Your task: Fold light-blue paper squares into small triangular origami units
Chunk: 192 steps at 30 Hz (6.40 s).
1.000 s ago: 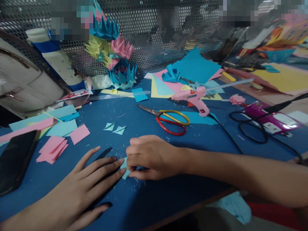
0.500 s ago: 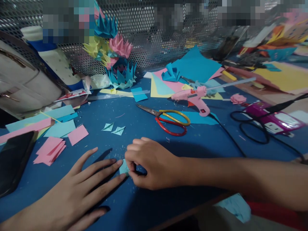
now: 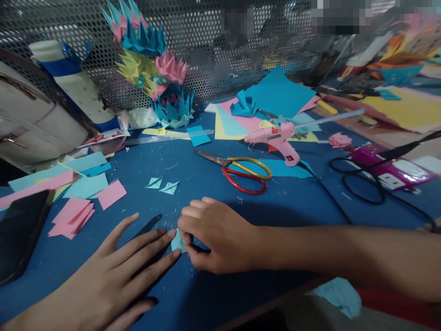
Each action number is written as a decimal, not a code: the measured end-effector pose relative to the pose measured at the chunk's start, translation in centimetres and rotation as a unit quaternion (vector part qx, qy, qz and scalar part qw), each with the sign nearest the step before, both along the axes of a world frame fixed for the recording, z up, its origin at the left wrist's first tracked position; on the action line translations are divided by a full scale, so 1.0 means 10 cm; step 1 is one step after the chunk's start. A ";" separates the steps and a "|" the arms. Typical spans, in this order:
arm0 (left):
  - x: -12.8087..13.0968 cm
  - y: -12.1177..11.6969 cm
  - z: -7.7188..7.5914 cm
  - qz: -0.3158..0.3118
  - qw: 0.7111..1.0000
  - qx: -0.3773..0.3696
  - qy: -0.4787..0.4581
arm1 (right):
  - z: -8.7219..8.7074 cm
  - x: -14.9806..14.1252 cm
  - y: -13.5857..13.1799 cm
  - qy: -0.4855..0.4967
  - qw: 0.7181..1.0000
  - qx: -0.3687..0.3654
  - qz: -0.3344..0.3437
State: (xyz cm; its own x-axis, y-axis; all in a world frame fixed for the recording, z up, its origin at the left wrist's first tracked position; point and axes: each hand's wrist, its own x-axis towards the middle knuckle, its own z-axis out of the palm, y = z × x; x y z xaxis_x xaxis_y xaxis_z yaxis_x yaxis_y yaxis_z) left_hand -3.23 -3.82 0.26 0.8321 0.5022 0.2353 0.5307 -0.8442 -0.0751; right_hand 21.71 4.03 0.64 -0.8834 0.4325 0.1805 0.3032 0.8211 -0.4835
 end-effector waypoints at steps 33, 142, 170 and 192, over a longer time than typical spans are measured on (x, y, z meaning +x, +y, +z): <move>0.00 0.02 0.01 0.008 0.998 -0.046 -0.030 | 0.02 -0.04 -0.03 -0.022 0.999 -0.024 -0.032; 0.21 0.15 0.10 -0.032 0.965 -0.210 -0.152 | 0.11 0.07 0.26 -0.044 0.994 -0.013 0.101; 0.17 -0.02 0.05 -0.085 0.996 -0.001 -0.029 | 0.09 0.04 0.30 -0.040 0.995 -0.093 0.027; 0.14 -0.11 0.00 -0.056 0.995 0.065 -0.044 | 0.05 0.02 0.18 -0.007 0.998 -0.050 0.047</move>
State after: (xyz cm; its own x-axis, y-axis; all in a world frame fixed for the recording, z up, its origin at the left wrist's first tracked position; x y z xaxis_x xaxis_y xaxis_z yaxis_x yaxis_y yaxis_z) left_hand -1.79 -4.93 0.21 0.8550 0.3673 0.3662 0.4425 -0.8849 -0.1456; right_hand 21.93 5.79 1.15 -0.9234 0.3621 0.1273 0.2343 0.7945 -0.5603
